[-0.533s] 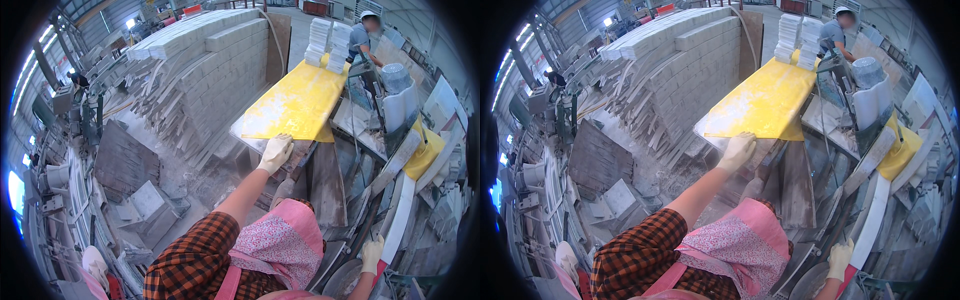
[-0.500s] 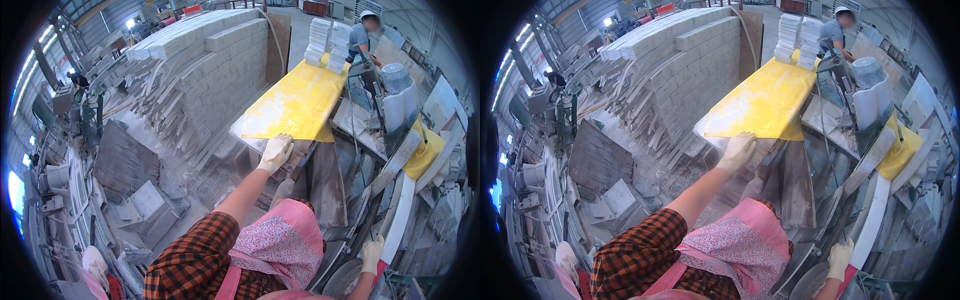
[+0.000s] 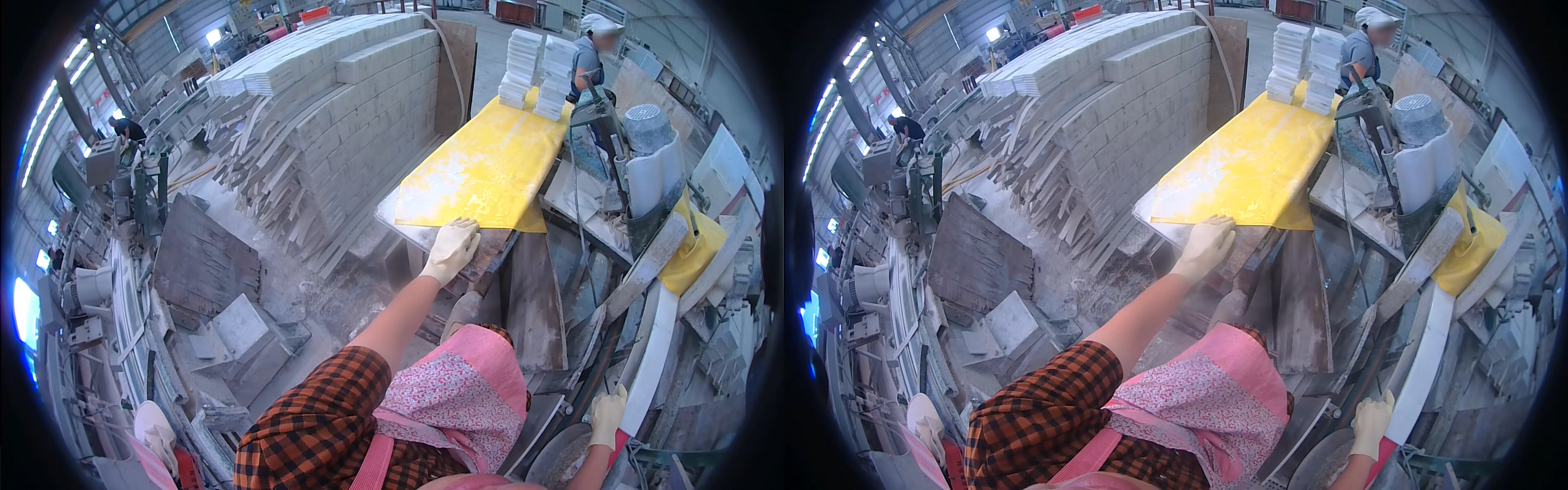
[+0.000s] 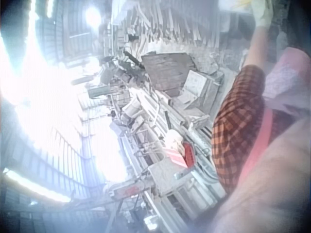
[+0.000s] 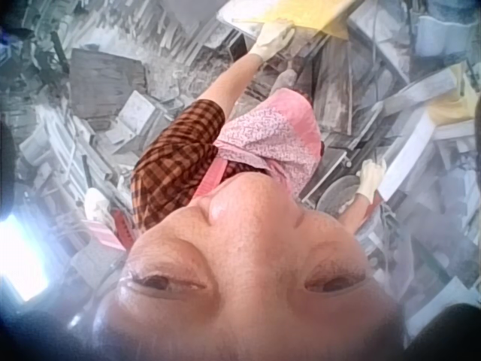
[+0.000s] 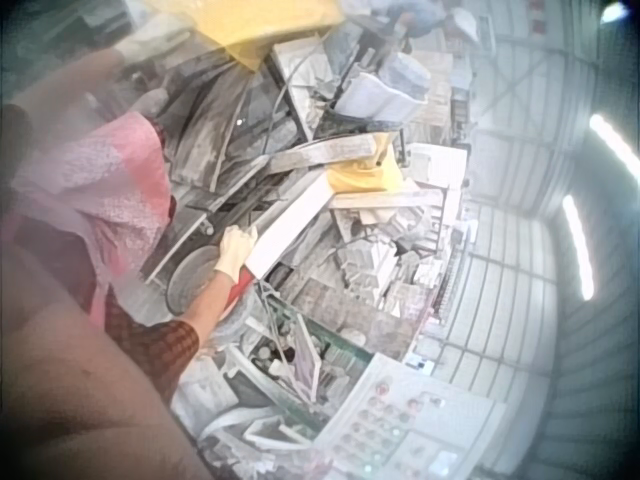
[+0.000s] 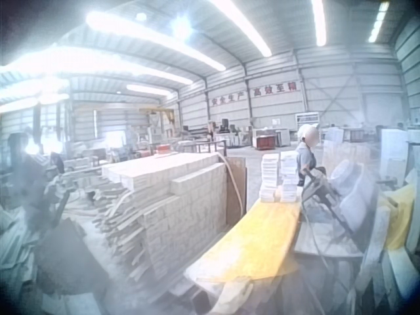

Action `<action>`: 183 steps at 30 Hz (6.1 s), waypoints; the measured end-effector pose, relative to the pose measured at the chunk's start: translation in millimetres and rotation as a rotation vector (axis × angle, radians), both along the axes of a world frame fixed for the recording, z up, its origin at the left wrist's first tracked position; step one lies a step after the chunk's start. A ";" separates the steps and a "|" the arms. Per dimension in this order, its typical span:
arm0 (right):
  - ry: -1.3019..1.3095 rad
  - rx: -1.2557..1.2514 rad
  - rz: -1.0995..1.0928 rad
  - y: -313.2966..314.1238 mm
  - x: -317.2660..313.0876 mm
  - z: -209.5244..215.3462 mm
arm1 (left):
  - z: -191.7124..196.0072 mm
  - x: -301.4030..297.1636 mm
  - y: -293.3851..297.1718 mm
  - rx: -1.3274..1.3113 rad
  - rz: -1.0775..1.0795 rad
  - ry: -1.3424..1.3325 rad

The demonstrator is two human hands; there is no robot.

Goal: The person repeatedly picks up small white rectangular blocks from a yellow tray and stacks them on a nearby surface. The person wears gloves and uses both hands to handle the blocks one at a time, placing them in a neat pile.

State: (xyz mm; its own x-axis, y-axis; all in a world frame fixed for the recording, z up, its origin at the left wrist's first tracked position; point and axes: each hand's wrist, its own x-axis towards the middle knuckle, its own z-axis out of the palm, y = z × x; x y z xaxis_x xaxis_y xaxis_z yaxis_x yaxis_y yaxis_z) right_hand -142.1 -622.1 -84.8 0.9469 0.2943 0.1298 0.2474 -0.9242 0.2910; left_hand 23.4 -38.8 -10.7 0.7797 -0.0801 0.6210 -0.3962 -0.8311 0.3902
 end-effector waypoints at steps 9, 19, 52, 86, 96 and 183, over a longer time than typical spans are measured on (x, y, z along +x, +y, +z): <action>0.004 0.018 0.028 7.3 -0.9 10.8 | -2.4 1.0 0.5 -0.022 -0.016 -0.036; 0.031 -0.019 0.008 10.4 0.0 14.0 | -4.7 2.4 0.6 -0.023 -0.015 -0.063; 0.013 0.045 0.024 13.0 -1.2 16.6 | -6.9 3.3 1.8 -0.014 -0.012 -0.060; -0.118 0.246 -0.615 39.1 -161.1 110.3 | -47.9 35.4 27.7 0.067 -0.036 -0.009; -0.143 0.144 -0.653 33.2 -106.7 86.2 | -40.9 30.2 25.9 0.033 -0.042 0.050; 0.017 0.017 -0.017 38.0 -16.6 55.5 | -20.6 11.1 25.4 -0.784 0.348 0.257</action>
State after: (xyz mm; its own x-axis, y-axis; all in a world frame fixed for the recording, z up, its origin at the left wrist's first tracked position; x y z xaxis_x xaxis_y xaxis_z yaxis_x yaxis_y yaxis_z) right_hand -158.6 -584.2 -29.3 0.9538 0.2762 0.1185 0.2366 -0.9331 0.2708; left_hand 34.5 -13.3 -31.3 0.8033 0.5609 0.2002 0.0069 -0.3450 0.9386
